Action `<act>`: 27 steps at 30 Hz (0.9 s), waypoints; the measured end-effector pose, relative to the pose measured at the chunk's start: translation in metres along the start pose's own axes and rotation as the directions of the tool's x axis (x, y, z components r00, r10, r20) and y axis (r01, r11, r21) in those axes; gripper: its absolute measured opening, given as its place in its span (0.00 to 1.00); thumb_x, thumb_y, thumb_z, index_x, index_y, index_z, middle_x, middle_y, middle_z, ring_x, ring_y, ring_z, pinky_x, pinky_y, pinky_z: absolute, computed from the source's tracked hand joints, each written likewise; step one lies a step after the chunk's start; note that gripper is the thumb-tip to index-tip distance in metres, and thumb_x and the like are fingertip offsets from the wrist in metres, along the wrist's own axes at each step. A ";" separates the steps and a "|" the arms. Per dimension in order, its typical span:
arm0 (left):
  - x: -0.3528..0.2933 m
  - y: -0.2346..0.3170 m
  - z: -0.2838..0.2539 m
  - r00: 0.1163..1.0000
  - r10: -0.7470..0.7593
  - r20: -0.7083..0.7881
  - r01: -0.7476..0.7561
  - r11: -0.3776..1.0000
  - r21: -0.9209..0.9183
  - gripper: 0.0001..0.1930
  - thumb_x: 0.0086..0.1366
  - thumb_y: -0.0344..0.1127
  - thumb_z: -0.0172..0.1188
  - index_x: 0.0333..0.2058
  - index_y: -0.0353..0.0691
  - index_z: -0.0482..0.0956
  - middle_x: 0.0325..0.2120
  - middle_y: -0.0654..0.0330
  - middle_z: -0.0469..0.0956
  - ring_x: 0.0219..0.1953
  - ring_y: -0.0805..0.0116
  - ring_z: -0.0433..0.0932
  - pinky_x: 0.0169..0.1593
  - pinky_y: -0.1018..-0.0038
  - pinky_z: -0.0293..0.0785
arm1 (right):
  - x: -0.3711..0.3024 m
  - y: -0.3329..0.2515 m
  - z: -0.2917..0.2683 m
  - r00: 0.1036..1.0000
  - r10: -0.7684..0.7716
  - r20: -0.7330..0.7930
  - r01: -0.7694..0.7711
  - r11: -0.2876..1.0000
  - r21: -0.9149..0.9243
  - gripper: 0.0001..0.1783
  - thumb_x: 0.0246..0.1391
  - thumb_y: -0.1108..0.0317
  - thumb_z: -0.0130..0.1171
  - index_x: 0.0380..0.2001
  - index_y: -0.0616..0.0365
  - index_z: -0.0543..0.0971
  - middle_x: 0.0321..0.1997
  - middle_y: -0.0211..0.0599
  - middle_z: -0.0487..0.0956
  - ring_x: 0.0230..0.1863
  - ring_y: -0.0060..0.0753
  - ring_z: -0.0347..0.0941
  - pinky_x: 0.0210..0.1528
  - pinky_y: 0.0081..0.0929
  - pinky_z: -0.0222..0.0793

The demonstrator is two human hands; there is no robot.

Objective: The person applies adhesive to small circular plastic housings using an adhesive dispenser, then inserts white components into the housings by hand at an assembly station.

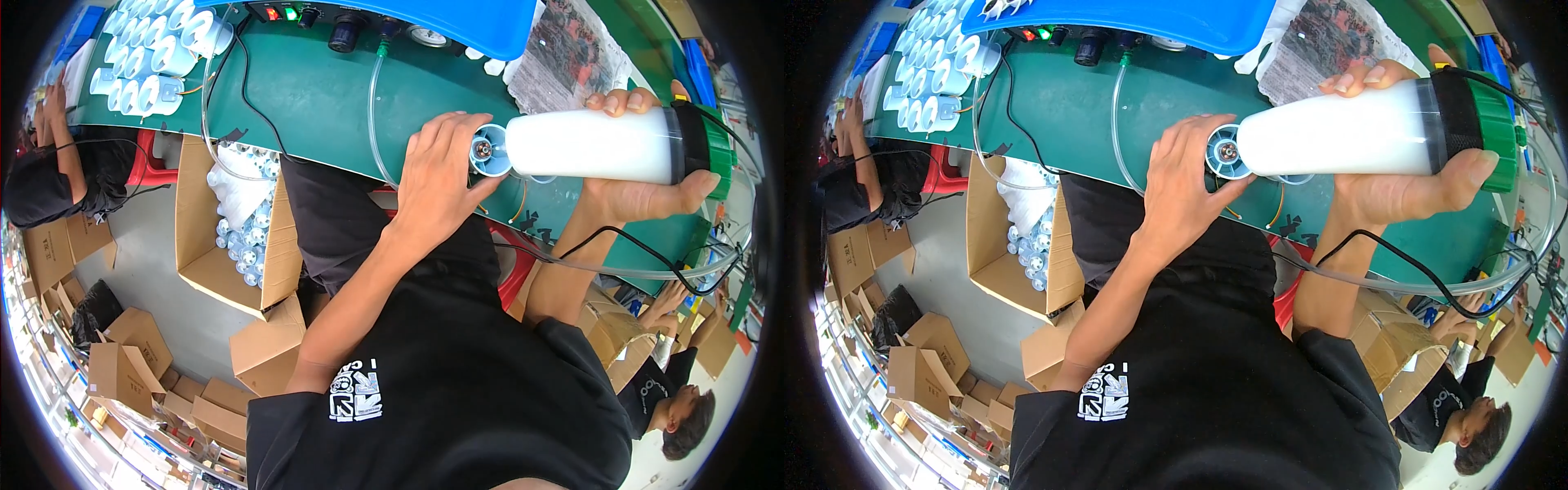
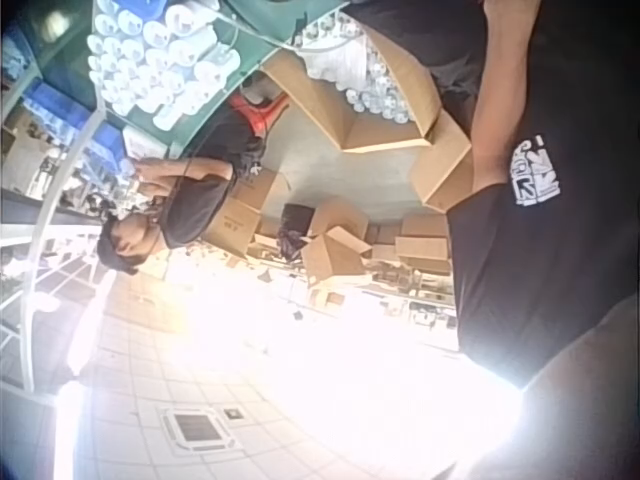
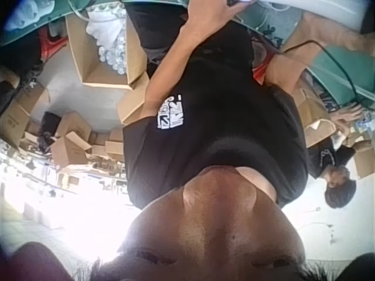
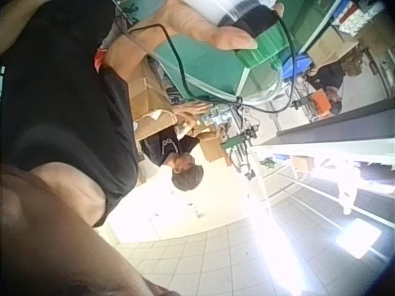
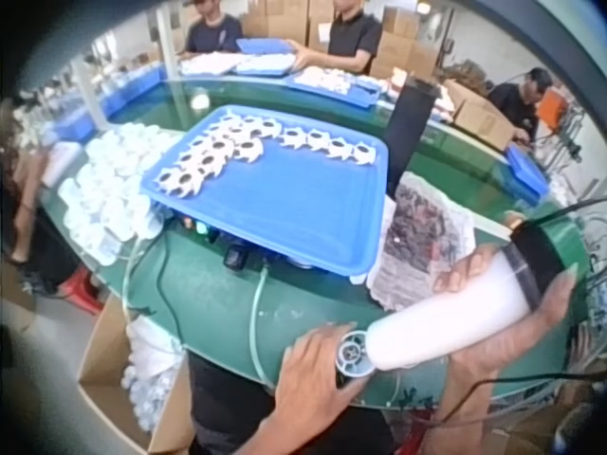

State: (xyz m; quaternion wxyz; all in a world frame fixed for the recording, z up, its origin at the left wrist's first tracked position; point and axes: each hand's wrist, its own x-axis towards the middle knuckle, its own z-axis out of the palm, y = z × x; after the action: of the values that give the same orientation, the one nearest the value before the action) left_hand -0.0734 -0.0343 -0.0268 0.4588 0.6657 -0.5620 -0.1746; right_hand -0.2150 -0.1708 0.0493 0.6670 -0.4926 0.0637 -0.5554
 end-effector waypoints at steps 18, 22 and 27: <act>0.001 0.000 0.001 1.000 0.009 -0.008 -0.008 1.000 0.005 0.32 0.48 0.34 0.74 0.53 0.39 0.71 0.48 0.54 0.75 0.55 0.54 0.71 0.56 0.62 0.64 | 0.002 -0.001 -0.006 0.999 0.030 -0.021 -0.031 0.999 -0.022 0.50 0.45 0.22 0.48 0.56 0.56 0.70 0.37 0.46 0.73 0.37 0.44 0.70 0.44 0.51 0.65; 0.000 0.000 0.000 1.000 0.011 -0.010 -0.011 1.000 0.010 0.32 0.47 0.34 0.74 0.52 0.39 0.71 0.48 0.54 0.75 0.55 0.54 0.71 0.55 0.62 0.64 | 0.003 -0.002 -0.004 0.999 0.038 -0.010 -0.038 0.999 0.019 0.50 0.45 0.22 0.49 0.56 0.56 0.70 0.37 0.45 0.73 0.37 0.44 0.70 0.45 0.50 0.64; 0.001 0.000 0.001 1.000 0.008 -0.005 -0.008 1.000 0.007 0.33 0.47 0.34 0.74 0.52 0.39 0.71 0.48 0.54 0.75 0.55 0.54 0.71 0.55 0.62 0.64 | 0.002 0.001 -0.005 0.999 0.043 -0.028 -0.043 0.999 0.028 0.51 0.45 0.22 0.49 0.57 0.56 0.69 0.37 0.45 0.73 0.37 0.44 0.70 0.45 0.50 0.64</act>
State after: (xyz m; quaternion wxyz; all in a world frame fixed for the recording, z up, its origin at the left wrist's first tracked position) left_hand -0.0736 -0.0351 -0.0273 0.4586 0.6655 -0.5640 -0.1693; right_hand -0.2168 -0.1754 0.0472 0.6846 -0.4737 0.0761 -0.5488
